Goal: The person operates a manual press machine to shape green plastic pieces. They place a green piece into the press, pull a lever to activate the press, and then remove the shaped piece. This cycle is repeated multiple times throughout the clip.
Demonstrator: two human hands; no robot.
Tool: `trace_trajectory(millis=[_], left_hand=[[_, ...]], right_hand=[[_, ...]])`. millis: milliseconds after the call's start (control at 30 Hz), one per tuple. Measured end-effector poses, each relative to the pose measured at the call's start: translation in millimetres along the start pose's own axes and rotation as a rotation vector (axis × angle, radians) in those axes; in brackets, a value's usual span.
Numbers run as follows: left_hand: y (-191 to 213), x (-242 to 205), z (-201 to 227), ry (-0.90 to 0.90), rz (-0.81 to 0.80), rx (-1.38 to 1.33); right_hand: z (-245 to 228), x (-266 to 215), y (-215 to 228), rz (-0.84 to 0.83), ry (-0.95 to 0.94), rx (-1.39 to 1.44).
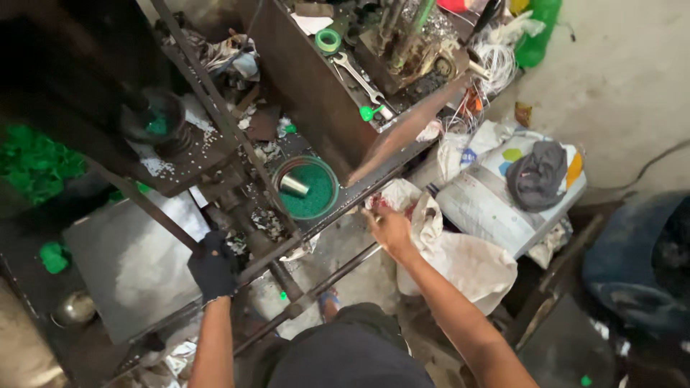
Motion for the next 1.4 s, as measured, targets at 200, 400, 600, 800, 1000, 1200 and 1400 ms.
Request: trace_trajectory(millis=[200,400,600,800,1000,1200,1400], left_hand=[[5,3,-13,-0.042,0.061,-0.006],[10,20,-35,-0.024,0.060,-0.016],[13,29,-40,-0.089,0.053,0.019],[12,34,-54,-0.061,0.016,-0.086],[11,31,-52,-0.091,-0.006,-0.088],[10,28,-47,-0.104,-0.017,-0.077],[11,23,-41,-0.098,0.004,-0.040]], right_hand=[[-21,77,178,0.885,0.464,-0.144],[-86,228,351,1.115,0.781,-0.102],[-121,349,321,0.708,0.646,-0.230],[-139,307,319,0.836,0.826,-0.380],[-156,282,321,0.973,0.787,-0.483],[-137,297,318,0.806,0.776,-0.231],[-119,309,309,0.859,0.778,-0.323]])
Point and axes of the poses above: each hand's wrist, its own x-axis towards the middle knuckle, its own y-axis out of the back of the hand, z = x × y, the point moved 8 cm from there along x, towards the middle knuckle, and after that the axes turned 7 degrees about y, right-handed, at the moved point
